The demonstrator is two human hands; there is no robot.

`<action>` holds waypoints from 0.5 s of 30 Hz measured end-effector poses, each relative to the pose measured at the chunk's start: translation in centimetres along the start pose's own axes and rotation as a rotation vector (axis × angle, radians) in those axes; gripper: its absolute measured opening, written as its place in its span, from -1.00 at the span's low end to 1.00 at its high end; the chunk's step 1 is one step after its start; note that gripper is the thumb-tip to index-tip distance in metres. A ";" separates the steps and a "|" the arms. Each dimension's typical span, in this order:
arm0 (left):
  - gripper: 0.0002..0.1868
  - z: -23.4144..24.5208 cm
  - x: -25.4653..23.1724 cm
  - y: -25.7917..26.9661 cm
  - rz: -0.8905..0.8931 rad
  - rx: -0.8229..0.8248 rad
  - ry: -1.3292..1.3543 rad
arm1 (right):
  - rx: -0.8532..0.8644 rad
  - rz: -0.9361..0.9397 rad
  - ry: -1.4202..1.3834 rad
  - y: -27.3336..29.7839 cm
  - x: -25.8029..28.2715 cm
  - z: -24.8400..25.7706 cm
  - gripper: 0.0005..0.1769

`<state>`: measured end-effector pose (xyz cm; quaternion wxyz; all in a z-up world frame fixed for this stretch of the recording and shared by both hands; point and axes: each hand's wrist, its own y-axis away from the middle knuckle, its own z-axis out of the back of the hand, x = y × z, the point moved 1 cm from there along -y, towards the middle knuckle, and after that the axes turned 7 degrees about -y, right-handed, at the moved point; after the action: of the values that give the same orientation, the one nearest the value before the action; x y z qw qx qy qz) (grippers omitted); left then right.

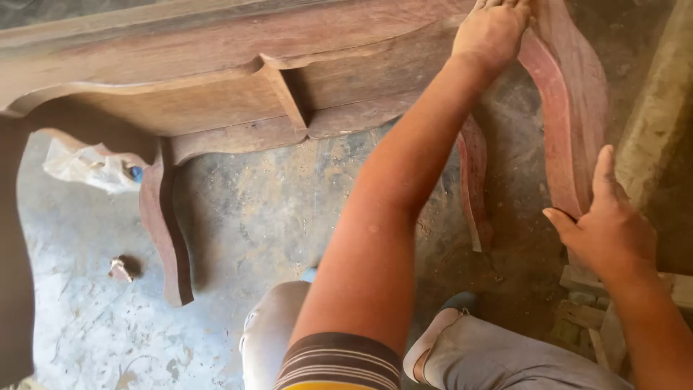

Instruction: Sanding the wooden legs and frame of a table with a piece of sandpaper.

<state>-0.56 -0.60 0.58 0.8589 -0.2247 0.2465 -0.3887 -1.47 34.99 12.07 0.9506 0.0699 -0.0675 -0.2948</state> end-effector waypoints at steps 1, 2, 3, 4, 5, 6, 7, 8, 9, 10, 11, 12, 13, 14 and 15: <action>-0.69 2.8 2.7 0.9 0.012 -0.001 -0.011 | 0.003 0.016 0.000 0.0 -0.3 0.0 0.32; -0.70 5.5 5.5 1.8 0.119 0.187 -0.078 | 0.026 -0.018 -0.017 0.0 -0.6 0.0 0.34; -0.62 8.5 8.7 2.6 0.231 0.367 -0.151 | 0.043 -0.041 -0.035 -0.5 -0.7 0.0 0.36; -0.62 13.6 12.3 5.7 0.249 0.357 -0.168 | 0.041 -0.015 -0.037 -0.7 -1.2 -0.3 0.36; -0.69 18.8 15.1 8.4 0.271 0.333 -0.151 | 0.022 -0.017 -0.028 -0.7 -1.6 -0.7 0.37; -0.72 24.0 17.1 10.5 0.293 0.308 -0.136 | 0.002 -0.020 -0.020 -0.8 -2.0 -1.2 0.38; -0.72 27.9 20.3 13.0 0.304 0.304 -0.145 | 0.003 -0.004 -0.021 -0.7 -2.3 -1.8 0.38; -0.70 32.0 23.5 15.5 0.426 0.290 -0.279 | -0.052 0.058 -0.131 -0.8 -2.6 -2.3 0.35; -0.63 35.8 26.4 18.1 0.546 0.276 -0.409 | -0.108 0.116 -0.240 -0.8 -3.0 -2.7 0.33; -0.63 37.8 28.3 19.4 0.555 0.274 -0.414 | -0.105 0.127 -0.240 -0.7 -2.7 -2.7 0.33; -0.71 40.0 29.9 20.9 0.438 0.080 -0.495 | -0.167 0.266 -0.320 -0.6 -2.3 -2.6 0.29; -0.79 42.2 31.4 22.3 0.312 -0.110 -0.571 | -0.230 0.403 -0.402 -0.5 -2.0 -2.4 0.26; -0.79 39.7 32.6 21.7 0.312 -0.121 -0.573 | -0.241 0.409 -0.402 -1.0 -2.3 -2.8 0.26; -0.69 37.2 33.9 21.1 0.458 0.080 -0.805 | -0.202 0.273 -0.304 -1.5 -2.7 -3.3 0.30; -0.57 34.9 35.1 21.6 0.606 0.307 -1.029 | -0.153 0.140 -0.206 -1.6 -3.2 -3.9 0.35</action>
<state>52.61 -8.25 6.48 0.9625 -0.1772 -0.2053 0.0001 -4.31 35.84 7.71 0.9595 -0.0380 -0.1466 -0.2376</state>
